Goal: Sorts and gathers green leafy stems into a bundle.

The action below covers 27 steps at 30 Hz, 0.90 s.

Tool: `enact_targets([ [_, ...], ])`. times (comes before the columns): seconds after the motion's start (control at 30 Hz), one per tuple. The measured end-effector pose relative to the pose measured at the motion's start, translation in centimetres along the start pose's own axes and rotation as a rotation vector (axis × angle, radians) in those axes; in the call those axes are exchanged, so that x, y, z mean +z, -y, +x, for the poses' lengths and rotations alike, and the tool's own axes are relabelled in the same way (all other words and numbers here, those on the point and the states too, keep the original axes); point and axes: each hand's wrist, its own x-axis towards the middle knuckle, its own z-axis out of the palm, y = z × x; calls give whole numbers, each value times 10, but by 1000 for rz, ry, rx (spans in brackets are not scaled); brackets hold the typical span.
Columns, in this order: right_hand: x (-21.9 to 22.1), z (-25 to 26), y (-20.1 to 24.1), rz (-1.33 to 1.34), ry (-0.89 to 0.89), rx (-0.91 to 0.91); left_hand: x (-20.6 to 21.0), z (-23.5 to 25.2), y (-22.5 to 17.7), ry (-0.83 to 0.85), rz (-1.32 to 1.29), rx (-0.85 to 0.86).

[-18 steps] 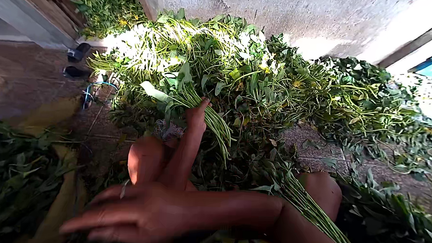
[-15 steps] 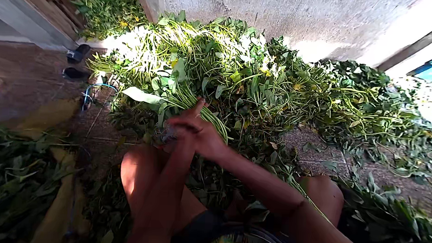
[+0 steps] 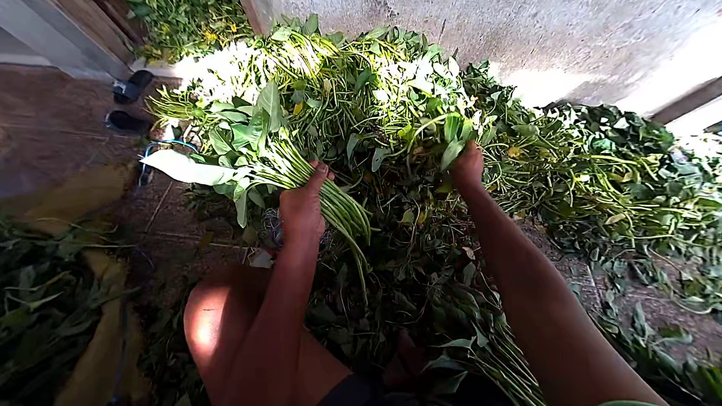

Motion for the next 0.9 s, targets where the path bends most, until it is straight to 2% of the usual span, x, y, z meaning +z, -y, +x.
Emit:
enact_targets([
  [0.07,-46,15,23,215,-296,-97,2,-1,2,15,11,-8],
  [0.13,-89,34,42,340,-469,-62,3,-1,3,14,15,-10],
  [0.17,-103,42,45,308,-440,-10,3,-1,4,14,25,-3],
  [0.27,-122,51,43,-17,-76,87,6,-1,7,9,48,24],
  [0.3,-128,44,44,-63,-70,79,7,-1,8,11,47,25],
  [0.33,-134,36,46,-44,-142,65,8,-1,8,13,46,24],
  [0.4,-140,22,44,83,-303,22,9,-1,9,23,47,25],
  [0.43,-139,15,39,126,-306,27,8,-2,10,30,57,26],
  [0.5,-129,2,24,140,-264,104,8,-3,12,38,65,32],
  [0.6,-114,-2,8,-43,-85,138,9,-3,14,56,81,37],
  [0.73,-115,-12,2,-80,-52,154,7,-1,16,66,70,46],
  [0.8,-115,-14,-9,52,-62,121,5,-4,17,66,89,34],
  [0.87,-113,-6,-22,341,-120,53,7,-3,15,64,94,28],
  [0.9,-112,-3,-26,441,-77,41,8,-3,15,62,106,22],
])
